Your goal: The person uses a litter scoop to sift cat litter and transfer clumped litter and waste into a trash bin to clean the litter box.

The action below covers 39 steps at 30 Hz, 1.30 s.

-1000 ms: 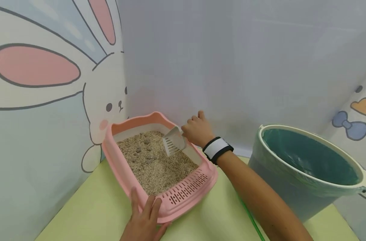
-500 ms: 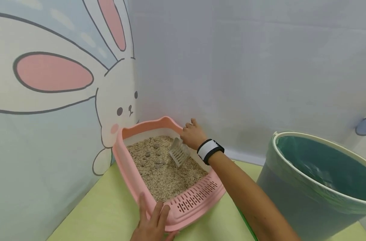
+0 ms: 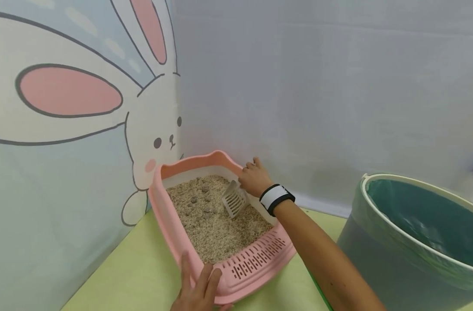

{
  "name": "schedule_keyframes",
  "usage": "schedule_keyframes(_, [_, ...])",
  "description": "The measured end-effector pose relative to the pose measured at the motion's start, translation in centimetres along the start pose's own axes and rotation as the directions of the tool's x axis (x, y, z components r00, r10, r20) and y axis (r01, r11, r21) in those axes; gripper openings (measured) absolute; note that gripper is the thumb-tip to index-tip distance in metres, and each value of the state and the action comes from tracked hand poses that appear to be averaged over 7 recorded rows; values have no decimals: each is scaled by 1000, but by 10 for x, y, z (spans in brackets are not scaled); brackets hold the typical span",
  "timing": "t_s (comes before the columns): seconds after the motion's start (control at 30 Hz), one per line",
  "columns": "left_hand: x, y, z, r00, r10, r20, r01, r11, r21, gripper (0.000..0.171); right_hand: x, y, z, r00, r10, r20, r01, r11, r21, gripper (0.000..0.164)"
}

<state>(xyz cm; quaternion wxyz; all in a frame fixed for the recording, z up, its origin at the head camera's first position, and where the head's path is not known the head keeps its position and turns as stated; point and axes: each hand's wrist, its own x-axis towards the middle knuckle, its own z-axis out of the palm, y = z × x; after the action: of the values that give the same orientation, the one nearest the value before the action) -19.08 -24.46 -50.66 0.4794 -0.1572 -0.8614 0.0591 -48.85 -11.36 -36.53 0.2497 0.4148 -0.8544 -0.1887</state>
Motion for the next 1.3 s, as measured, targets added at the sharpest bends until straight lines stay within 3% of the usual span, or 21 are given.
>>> schedule_keyframes(0.23, [-1,-1,-14,993,2,121,-9,998,56,75,1,-3,4,997,41,59,-49,988,149,19])
schedule_keyframes(0.63, [4,-4,-21,981,5,191,-24,995,92,74,6,-10,-6,989,53,138,-96,941,326,19])
schedule_keyframes(0.93, [3,-4,-21,981,-1,192,-18,995,98,75,12,-15,0,990,30,136,-83,912,402,19])
schedule_keyframes(1.3, [5,1,-21,984,-23,175,7,996,91,75,20,-40,-6,995,-34,99,-22,856,516,20])
